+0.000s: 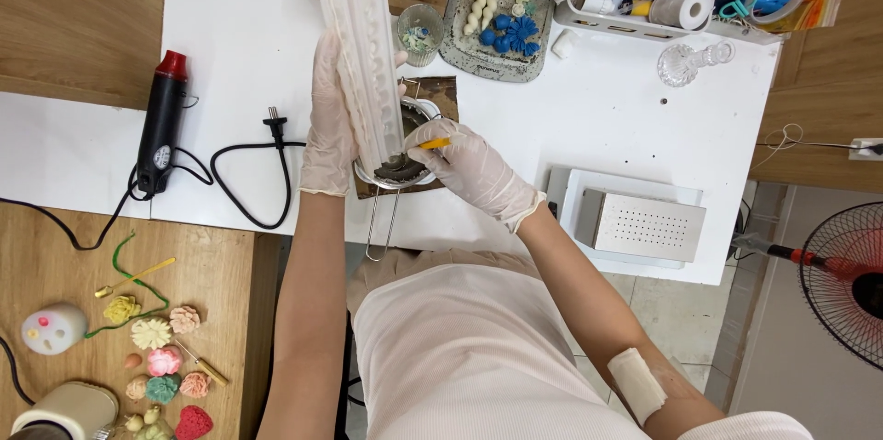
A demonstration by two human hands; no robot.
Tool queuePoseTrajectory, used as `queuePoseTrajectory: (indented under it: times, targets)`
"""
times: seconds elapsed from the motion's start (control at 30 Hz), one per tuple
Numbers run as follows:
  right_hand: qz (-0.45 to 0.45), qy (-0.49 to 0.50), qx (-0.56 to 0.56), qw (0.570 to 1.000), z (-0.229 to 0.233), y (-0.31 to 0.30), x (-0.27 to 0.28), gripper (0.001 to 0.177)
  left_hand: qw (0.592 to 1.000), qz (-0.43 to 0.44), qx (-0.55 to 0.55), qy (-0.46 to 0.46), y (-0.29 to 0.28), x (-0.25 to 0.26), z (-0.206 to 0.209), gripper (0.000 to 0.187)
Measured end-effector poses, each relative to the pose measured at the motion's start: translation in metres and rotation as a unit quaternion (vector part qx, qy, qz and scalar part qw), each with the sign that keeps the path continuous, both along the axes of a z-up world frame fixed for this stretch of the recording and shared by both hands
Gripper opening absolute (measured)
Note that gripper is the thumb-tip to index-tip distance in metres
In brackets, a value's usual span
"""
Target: Preparing and cleaning a silicone candle mold for pouring.
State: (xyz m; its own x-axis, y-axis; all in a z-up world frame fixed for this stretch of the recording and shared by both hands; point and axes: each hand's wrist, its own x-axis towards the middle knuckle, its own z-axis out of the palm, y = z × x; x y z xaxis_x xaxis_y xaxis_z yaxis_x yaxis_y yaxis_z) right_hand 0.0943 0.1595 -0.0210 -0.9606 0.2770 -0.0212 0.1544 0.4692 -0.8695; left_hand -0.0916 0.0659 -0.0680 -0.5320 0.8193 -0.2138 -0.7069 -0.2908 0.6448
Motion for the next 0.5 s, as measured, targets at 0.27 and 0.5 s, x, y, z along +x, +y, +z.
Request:
queuePoseTrajectory:
  times: [0.27, 0.5]
  targets:
    - [-0.002, 0.024, 0.037, 0.999, -0.007, -0.006, -0.004, 0.014, 0.999, 0.001, -0.043, -0.021, 0.002, 0.005, -0.01, 0.072]
    - [0.104, 0.106, 0.27, 0.951, -0.022, -0.009, -0.008, 0.021, 0.991, 0.019, -0.125, 0.032, 0.004, 0.012, -0.015, 0.077]
